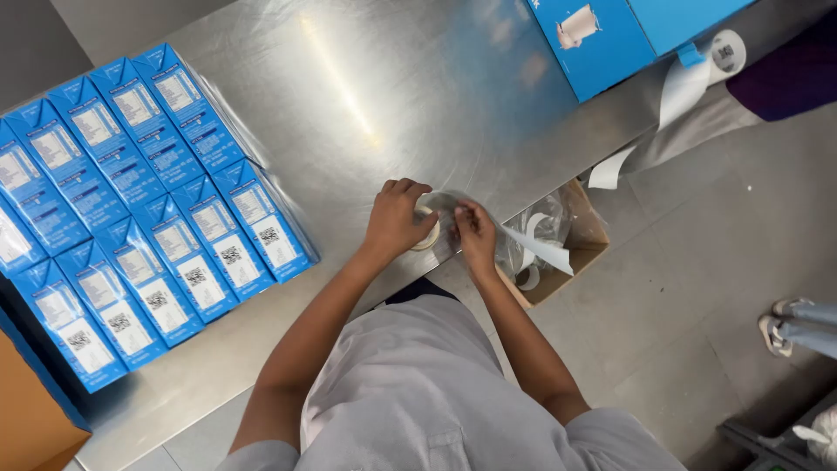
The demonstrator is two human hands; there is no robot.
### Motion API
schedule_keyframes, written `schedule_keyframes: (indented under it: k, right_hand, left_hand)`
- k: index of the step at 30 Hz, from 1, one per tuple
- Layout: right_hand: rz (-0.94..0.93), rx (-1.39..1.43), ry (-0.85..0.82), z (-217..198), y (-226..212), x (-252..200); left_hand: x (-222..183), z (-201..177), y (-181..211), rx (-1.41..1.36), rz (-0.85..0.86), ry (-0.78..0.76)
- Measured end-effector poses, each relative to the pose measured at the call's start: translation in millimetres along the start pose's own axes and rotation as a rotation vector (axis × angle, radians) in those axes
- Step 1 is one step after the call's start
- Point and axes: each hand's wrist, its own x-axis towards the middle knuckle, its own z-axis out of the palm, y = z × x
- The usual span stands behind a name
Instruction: Packing individual milk cartons into cardboard boxes and applying labels.
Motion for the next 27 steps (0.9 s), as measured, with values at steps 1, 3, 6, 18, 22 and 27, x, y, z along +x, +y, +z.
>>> schedule_keyframes:
  k: [1,3,6,18,22,27]
  right_hand:
    - [0.004,-0.001,-0.010,0.4,-4.3,10.6]
    - [-0.094,-0.019,-0.070,2.7,-12.6,31.7]
    - [-0.118,-0.110,-0.125,11.5,-37.3,40.7]
    - [-0.388,-0.258,-0.307,39.7,-66.0,31.1]
    - [-0.425,-0.268,-0.307,43.0,-69.1,34.8]
    - [-0.578,-0.423,-0.320,43.4,-77.1,33.7]
  left_hand:
    - [4.0,13.6,-9.5,0.004,-0.009,0.004]
    - [11.3,39.8,-29.5,0.025,-0.099,0.004]
    - [20.7,42.1,-34.2,-0.046,-0.318,-0.091]
    - [17.5,49.9,-58.0,-0.101,-0.379,0.072]
    - [17.3,46.8,-56.0,-0.155,-0.473,0.093]
    - [11.5,53.2,-58.9,-0.191,-0.370,0.184]
